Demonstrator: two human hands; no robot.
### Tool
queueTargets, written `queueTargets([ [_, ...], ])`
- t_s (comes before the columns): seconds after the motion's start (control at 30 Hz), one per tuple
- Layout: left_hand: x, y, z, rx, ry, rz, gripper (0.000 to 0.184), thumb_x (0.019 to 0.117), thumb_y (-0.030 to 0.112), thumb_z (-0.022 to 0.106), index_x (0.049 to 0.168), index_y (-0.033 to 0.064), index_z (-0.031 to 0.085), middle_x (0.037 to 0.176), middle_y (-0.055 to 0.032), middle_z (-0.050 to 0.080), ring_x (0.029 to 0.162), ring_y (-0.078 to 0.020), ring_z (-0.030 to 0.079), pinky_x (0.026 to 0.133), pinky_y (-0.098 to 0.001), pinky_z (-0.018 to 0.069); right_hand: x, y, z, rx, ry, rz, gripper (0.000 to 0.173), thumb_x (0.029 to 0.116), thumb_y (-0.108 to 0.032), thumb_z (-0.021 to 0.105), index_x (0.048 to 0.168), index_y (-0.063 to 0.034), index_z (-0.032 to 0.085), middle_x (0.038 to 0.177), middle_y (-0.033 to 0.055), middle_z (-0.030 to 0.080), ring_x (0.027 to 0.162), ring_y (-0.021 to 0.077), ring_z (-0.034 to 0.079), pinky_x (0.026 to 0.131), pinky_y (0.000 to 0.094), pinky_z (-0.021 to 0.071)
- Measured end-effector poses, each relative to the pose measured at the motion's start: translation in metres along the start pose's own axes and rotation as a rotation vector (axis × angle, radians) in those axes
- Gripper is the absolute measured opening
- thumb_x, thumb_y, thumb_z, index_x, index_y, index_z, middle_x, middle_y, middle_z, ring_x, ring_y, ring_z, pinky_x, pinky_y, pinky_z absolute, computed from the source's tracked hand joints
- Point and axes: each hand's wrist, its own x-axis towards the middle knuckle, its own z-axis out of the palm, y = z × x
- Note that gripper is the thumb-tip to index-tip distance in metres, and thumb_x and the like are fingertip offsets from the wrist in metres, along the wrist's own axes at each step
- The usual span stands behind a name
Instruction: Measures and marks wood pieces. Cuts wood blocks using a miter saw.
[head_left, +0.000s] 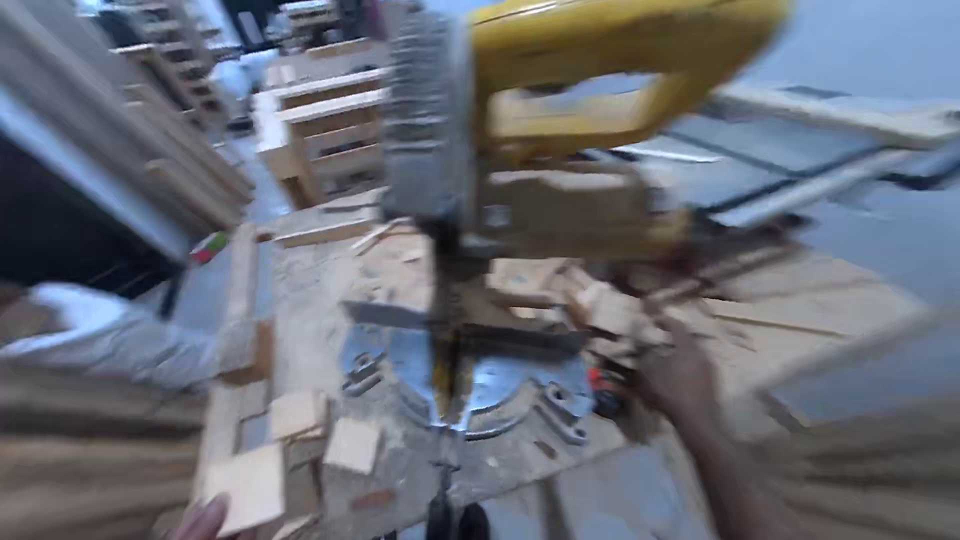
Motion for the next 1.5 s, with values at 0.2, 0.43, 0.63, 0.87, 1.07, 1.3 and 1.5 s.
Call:
queueTargets([
  [0.2,0.004,-0.004,-0.016,-0.045,0.205,0.055,0.031,0.1083,0.012,0.042,0.135,-0.0022,0.049,0.108,-0.0199,0.070,0.089,-0.0261,0.074,0.073,-0.0399,0.0640,-0.042,0.069,0.057,-0.166,-0.126,-0.394,0.041,0.0938,-0.023,0.064,0.124,0.0043,0.066,0.123,0.0371,0.060,0.114,0.0590,0.057,0.098,0.0733,0.0428],
  [0.43,0.023,0.001,-0.030,-0.058,0.273,0.050,0.028,0.1082,0.013,0.044,0.129,-0.0042,0.053,0.105,-0.0213,0.070,0.086,-0.0273,0.073,0.073,-0.0417,0.0630,-0.020,0.076,0.062,-0.154,-0.239,-0.335,0.057,0.0922,-0.028,0.068,0.139,0.0021,0.055,0.125,0.0354,0.060,0.115,0.0558,0.059,0.098,0.0724,0.0446],
  [0.63,0.038,0.005,-0.040,-0.048,0.153,0.047,0.024,0.1079,0.010,0.042,0.122,-0.0044,0.054,0.105,-0.0205,0.070,0.088,-0.0267,0.073,0.077,-0.0428,0.0633,-0.056,0.047,0.003,0.507,0.072,0.127,0.032,0.1030,-0.014,0.050,0.127,0.0072,0.056,0.106,0.0118,0.064,0.091,0.0124,0.063,0.084,0.0340,0.0557],
  [0.87,0.072,-0.007,0.044,0.523,-0.307,-0.148,0.036,0.0992,0.011,0.065,0.130,-0.0054,0.058,0.106,-0.0171,0.071,0.091,-0.0228,0.072,0.081,-0.0394,0.0628,-0.222,-0.085,-0.002,1.205,-0.641,0.180,0.048,0.0865,-0.067,0.065,0.110,-0.0275,0.077,0.102,0.0002,0.079,0.090,0.0159,0.076,0.073,0.0322,0.0643],
  [1.07,0.104,-0.017,0.077,1.662,-0.576,-0.105,0.051,0.0987,0.043,0.057,0.131,0.0047,0.064,0.126,-0.0196,0.067,0.122,-0.0366,0.063,0.103,-0.0584,0.0487,-0.290,-0.193,0.128,0.869,-0.821,0.370,0.062,0.0894,-0.030,0.070,0.143,-0.0051,0.051,0.118,0.0174,0.068,0.084,0.0284,0.071,0.062,0.0417,0.0613],
  [1.3,0.111,-0.014,0.071,1.677,-0.712,-0.125,0.060,0.1026,0.044,0.052,0.143,-0.0007,0.051,0.131,-0.0224,0.063,0.124,-0.0369,0.062,0.103,-0.0565,0.0498,-0.276,-0.229,0.181,0.811,-0.880,0.461,0.037,0.1019,-0.029,0.055,0.132,-0.0072,0.057,0.097,0.0132,0.070,0.077,0.0255,0.071,0.060,0.0407,0.0610],
  [1.5,0.106,-0.010,0.062,1.532,-0.692,-0.029,0.061,0.0971,0.039,0.063,0.145,0.0024,0.052,0.135,-0.0197,0.062,0.127,-0.0331,0.060,0.108,-0.0511,0.0479,-0.285,-0.223,0.178,0.878,-0.923,0.368,0.045,0.0936,-0.031,0.060,0.132,-0.0079,0.056,0.102,0.0132,0.070,0.082,0.0258,0.071,0.063,0.0419,0.0617],
])
